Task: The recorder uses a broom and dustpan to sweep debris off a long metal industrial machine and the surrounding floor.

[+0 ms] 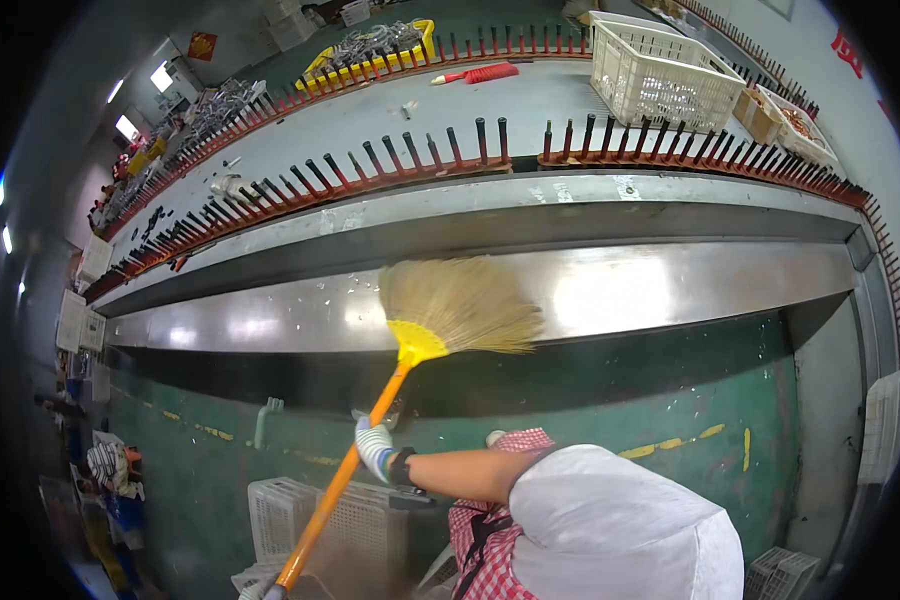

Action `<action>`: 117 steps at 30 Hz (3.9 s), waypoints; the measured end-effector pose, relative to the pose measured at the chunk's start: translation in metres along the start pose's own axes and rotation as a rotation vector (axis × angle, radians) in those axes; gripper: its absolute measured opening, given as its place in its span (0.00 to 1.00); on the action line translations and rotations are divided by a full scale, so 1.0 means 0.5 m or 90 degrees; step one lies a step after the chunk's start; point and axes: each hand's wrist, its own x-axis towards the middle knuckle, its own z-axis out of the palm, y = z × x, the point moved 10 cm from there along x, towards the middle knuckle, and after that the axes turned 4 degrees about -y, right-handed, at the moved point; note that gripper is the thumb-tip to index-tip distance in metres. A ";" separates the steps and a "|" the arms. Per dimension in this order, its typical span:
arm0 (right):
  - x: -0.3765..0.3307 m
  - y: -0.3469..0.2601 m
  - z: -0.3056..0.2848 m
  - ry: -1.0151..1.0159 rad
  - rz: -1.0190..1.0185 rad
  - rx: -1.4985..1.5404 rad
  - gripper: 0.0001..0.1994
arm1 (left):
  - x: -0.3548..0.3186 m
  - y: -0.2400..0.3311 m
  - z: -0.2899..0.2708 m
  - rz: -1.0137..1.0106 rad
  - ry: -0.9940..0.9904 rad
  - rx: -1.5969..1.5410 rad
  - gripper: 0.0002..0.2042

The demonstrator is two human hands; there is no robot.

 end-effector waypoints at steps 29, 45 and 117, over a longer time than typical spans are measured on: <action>-0.169 -0.050 -0.719 0.507 -0.366 0.330 0.17 | 0.411 0.120 0.294 0.193 -0.644 0.039 0.19; 0.140 0.125 0.258 0.124 -0.127 0.189 0.21 | 0.276 -0.262 -0.337 0.147 -0.120 0.065 0.14; -1.155 -0.789 -3.184 0.604 -0.665 0.427 0.16 | -0.504 1.306 2.704 0.323 -0.846 0.252 0.24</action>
